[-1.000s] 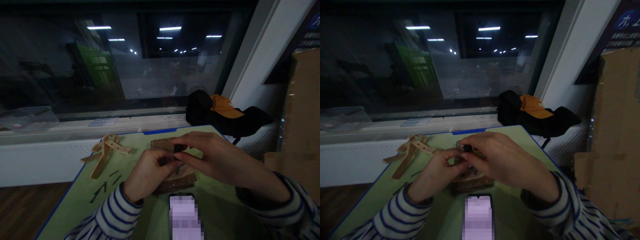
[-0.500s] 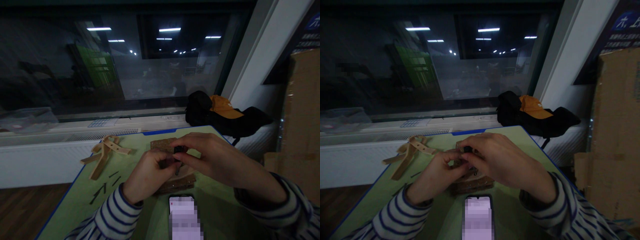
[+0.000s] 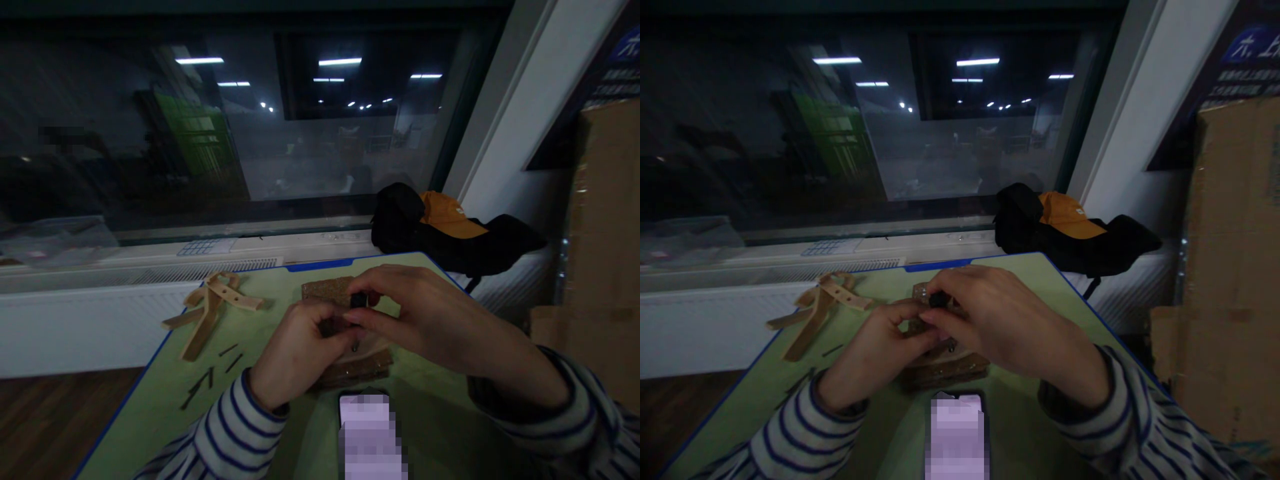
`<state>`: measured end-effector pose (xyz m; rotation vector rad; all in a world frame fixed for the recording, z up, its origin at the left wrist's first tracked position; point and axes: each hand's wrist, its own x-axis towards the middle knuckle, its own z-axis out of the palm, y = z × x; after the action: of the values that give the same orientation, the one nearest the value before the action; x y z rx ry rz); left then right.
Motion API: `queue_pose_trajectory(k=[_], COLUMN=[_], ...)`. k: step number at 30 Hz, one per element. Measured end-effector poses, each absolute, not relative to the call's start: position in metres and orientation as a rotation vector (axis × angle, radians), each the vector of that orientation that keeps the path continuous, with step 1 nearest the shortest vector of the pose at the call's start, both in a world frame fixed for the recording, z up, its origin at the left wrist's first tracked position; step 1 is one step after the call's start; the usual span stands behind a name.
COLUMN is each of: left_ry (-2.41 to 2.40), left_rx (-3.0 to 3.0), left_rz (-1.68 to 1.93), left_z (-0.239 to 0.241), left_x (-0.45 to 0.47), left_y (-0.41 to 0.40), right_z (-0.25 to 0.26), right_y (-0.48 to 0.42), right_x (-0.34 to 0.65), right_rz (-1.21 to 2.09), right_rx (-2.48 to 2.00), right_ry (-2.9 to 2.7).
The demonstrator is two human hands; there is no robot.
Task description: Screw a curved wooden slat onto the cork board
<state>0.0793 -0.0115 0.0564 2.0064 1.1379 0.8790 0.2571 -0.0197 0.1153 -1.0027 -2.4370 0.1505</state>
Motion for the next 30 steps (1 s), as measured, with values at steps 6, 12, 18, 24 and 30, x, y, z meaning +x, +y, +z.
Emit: queue_pose_trajectory(k=[6, 12, 18, 24, 30], left_ry=[1.093, 1.063, 1.161, 1.145, 1.110], left_rx=[2.016, 2.016, 2.062, 2.075, 2.025], left_rz=[0.878, 0.908, 0.924, 0.914, 0.857], left_z=[0.0588, 0.0584, 0.0563, 0.0571, 0.0594], left_x=[0.0781, 0.0787, 0.0776, 0.0783, 0.0794], left_y=[-0.0120, -0.0114, -0.0102, -0.0107, -0.0119], right_z=[0.1179, 0.1193, 0.1182, 0.1174, 0.1138], right_y=[-0.0237, -0.0250, -0.0227, -0.0233, -0.0234], right_x=[0.2579, 0.2575, 0.2567, 0.2555, 0.2541], right_rz=[0.212, 0.188, 0.164, 0.033, -0.080], right_rx=[-0.947, -0.880, -0.897, -0.948, -0.994], right_ry=[-2.422, -2.445, -2.447, -2.460, -2.436])
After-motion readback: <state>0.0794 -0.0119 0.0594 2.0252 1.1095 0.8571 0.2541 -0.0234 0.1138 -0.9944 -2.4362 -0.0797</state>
